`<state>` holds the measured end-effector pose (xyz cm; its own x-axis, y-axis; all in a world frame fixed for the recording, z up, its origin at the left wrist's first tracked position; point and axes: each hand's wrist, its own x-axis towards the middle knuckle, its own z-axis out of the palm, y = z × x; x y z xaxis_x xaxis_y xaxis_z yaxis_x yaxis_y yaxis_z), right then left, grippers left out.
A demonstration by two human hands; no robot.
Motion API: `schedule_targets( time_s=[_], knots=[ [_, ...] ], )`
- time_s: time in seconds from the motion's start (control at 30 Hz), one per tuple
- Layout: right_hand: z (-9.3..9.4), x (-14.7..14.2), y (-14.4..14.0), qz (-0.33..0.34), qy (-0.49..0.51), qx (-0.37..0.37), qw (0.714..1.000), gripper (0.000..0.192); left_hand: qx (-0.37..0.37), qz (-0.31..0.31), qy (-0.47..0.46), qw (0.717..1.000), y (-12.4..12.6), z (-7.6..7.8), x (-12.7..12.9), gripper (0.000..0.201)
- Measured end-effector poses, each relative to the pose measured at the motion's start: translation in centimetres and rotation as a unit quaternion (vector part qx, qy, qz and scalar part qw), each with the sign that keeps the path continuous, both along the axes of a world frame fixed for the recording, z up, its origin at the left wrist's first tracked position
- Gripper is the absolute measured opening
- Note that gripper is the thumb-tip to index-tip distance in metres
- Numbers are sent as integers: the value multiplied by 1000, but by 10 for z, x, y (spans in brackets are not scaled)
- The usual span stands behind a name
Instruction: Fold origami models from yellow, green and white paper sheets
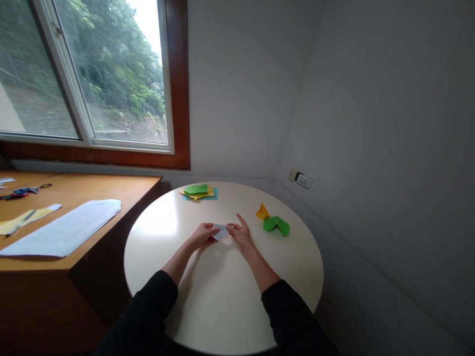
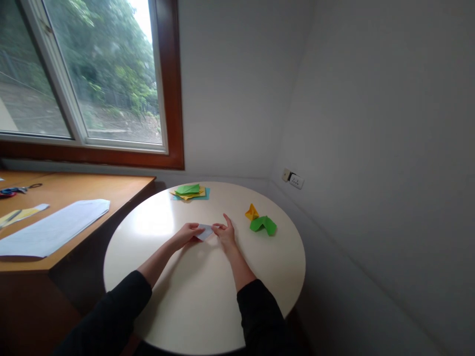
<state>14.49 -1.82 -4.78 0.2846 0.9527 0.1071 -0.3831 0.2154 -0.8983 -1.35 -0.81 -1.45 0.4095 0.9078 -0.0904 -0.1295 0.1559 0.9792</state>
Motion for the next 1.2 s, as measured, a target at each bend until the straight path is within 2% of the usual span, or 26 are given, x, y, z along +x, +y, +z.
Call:
schedule_targets(
  time_s=[0.2, 0.43, 0.6, 0.77, 0.87, 0.97, 1.2],
  knots=[
    [1, 1, 23, -14, 51, -7, 999, 72, 21, 11, -23, 999, 20, -10, 7, 32],
    [-2, 3, 59, -37, 75, 2, 996, 59, 24, 5, -13, 1000, 44, -12, 12, 30],
    [1, 5, 75, -40, 103, -11, 994, 60, 35, 78, -37, 996, 63, -15, 23, 33],
    [5, 5, 78, 32, 19, 1, 999, 74, 59, 165, -77, 982, 82, -19, 31, 39],
    [5, 3, 82, 34, -35, 15, 999, 69, 70, 192, -85, 975, 89, -21, 34, 53],
    [3, 2, 86, 19, -65, 33, 997, 57, 85, 192, -88, 974, 91, -22, 37, 57],
    [-1, 2, 91, 1, -87, 48, 995, 39, 85, 166, -86, 979, 92, -20, 38, 44]
  ],
)
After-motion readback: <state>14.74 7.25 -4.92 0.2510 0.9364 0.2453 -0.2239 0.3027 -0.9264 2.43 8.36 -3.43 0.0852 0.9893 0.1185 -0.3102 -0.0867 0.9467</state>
